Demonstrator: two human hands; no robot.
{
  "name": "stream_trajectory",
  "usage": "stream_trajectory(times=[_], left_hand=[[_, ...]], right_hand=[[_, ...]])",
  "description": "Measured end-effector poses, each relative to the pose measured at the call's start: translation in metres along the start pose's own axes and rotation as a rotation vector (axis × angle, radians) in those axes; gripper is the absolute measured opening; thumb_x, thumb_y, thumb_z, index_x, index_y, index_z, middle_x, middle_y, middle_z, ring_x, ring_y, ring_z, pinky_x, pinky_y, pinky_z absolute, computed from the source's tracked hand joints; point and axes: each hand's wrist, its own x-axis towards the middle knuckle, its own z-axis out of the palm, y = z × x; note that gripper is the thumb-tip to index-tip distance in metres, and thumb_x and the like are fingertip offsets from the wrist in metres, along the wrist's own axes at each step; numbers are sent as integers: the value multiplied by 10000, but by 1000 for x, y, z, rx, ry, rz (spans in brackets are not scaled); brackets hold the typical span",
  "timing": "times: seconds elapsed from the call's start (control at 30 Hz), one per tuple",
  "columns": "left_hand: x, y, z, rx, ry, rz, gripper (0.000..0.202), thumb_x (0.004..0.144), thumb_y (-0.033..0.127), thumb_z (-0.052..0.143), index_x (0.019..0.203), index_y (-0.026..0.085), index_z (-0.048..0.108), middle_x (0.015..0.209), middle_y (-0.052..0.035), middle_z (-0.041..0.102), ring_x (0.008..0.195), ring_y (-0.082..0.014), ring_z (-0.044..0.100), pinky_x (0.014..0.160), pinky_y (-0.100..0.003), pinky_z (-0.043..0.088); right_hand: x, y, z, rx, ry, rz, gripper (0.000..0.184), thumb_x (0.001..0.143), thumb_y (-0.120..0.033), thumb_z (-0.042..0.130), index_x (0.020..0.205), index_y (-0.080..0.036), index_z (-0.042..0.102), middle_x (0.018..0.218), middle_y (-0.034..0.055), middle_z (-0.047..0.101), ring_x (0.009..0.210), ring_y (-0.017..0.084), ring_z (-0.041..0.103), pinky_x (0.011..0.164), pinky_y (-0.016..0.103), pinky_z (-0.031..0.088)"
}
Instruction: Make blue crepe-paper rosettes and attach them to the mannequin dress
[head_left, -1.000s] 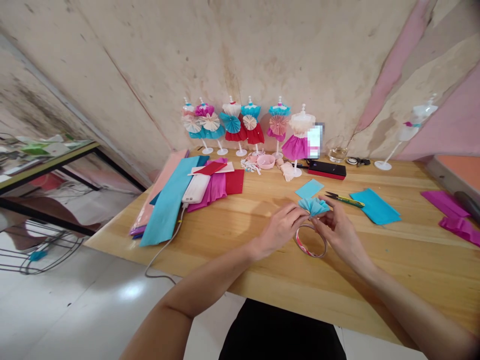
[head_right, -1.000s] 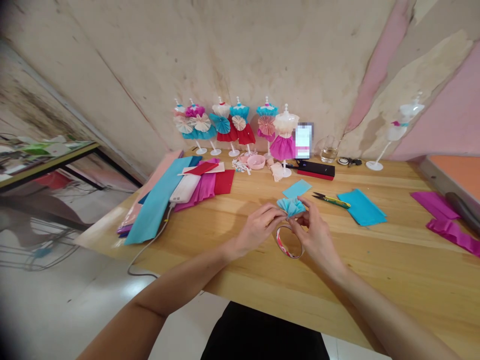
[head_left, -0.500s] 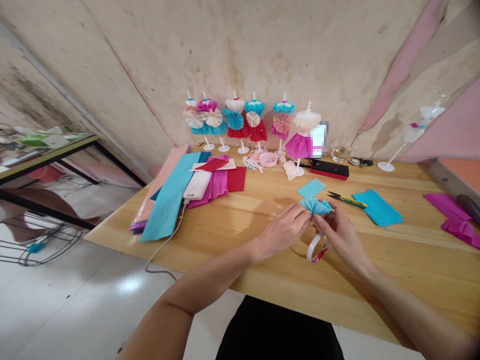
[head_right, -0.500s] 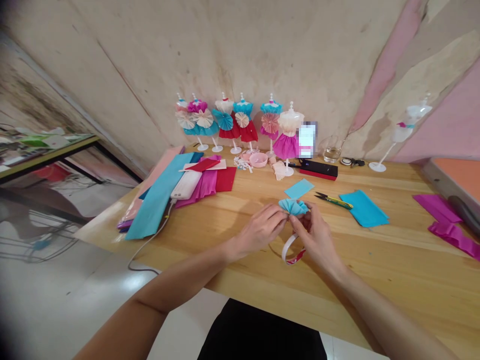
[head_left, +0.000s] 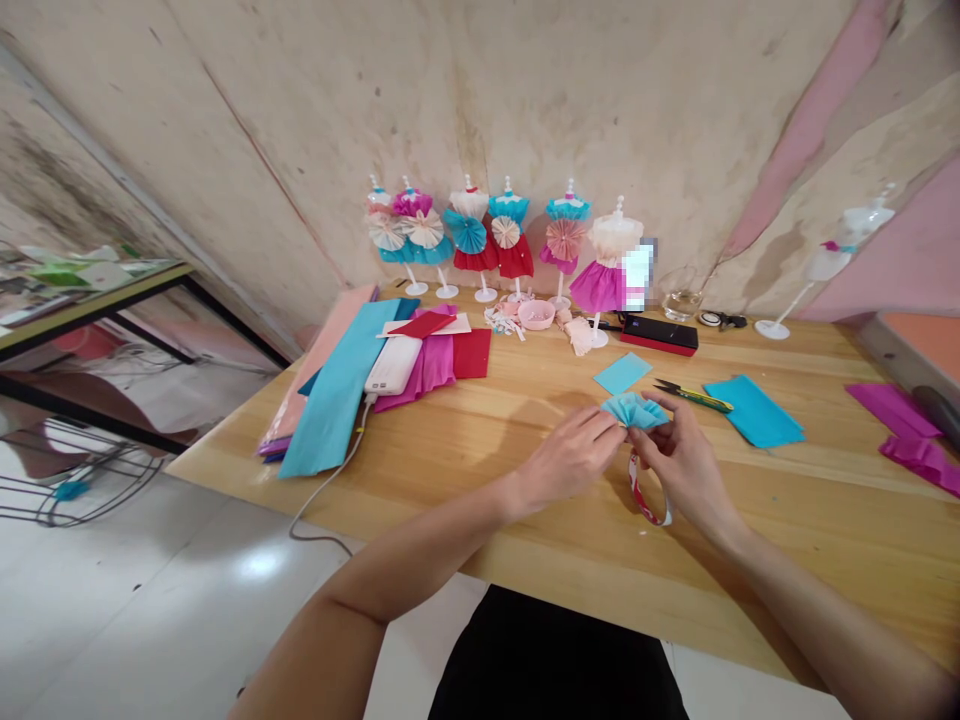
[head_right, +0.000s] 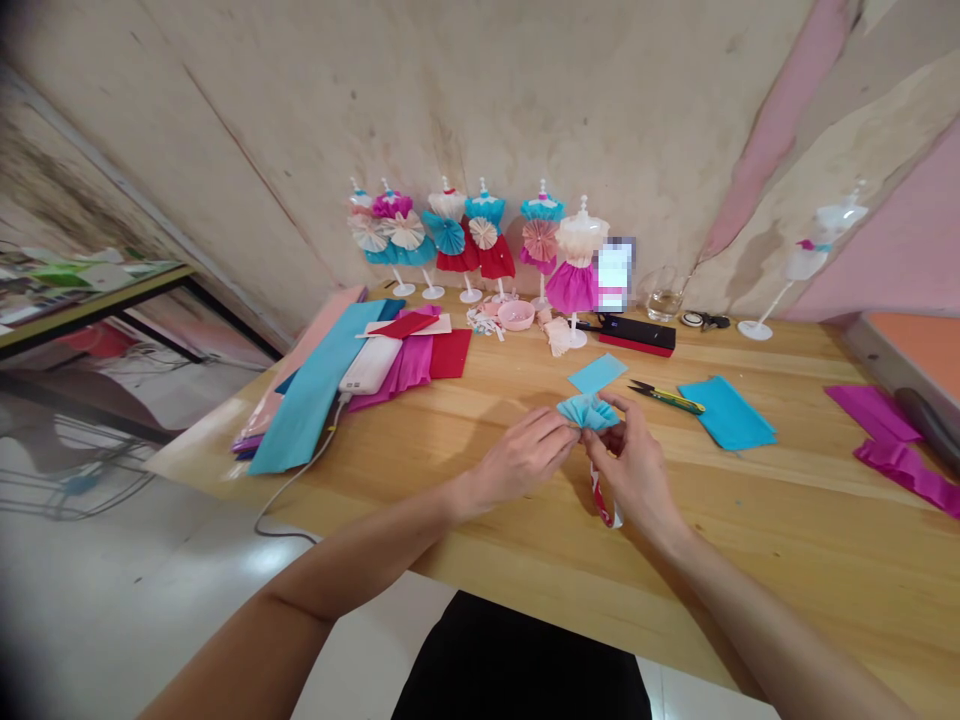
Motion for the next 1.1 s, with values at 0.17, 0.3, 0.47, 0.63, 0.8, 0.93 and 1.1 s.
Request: stream_trajectory(times=[0.17,0.3,0.47,0.63,0.8,0.93,1.1], left_hand=[[1,1,4,-135,53,-85,238,978,211,373,938,151,601,922,-82,620,923,-190,588,877,-366,502],[3,3,5,-372,117,-244,188,963,240,437,922,165,605,933,-62,627,865,-152,597,798,-298,507],[5,6,4,-607,107,-410,121,915,220,522,868,161,617,855,-24,611,758,-112,575,711,-244,473],[6,7,4,-710,90,-502,130,905,231,537,867,155,636,856,-20,622,766,-112,580,729,-244,461],[7,4,1,-701,53,-510,163,910,261,536,864,162,656,855,-24,632,754,-116,573,695,-244,441],[7,4,2,-683,43,-520,106,884,207,551,860,159,643,844,-11,618,745,-107,567,698,-240,440],[6,6,4,-670,76,-547,78,853,174,556,842,156,631,820,-1,596,721,-98,539,698,-233,428]], right_hand=[[-1,0,2,31,11,10,538,836,-453,628,1290,-252,420,726,5,616,623,189,584,565,334,468],[-1,0,3,75,18,5,548,829,-453,639,1284,-251,411,788,19,644,668,190,594,576,323,461],[-1,1,3,70,2,-6,528,848,-427,621,1292,-248,399,785,9,642,650,173,577,585,317,449],[-2,0,1,39,-4,-10,510,862,-412,606,1300,-252,398,800,12,647,663,182,584,598,327,454],[-4,0,0,-58,-13,-42,486,886,-393,580,1314,-256,395,733,-2,625,662,191,592,656,355,466],[-5,0,1,-121,-17,-50,486,888,-380,578,1318,-255,389,736,2,636,664,196,605,666,360,463],[-7,0,2,-129,1,-64,500,884,-375,582,1325,-248,383,754,7,652,672,197,617,677,360,469]])
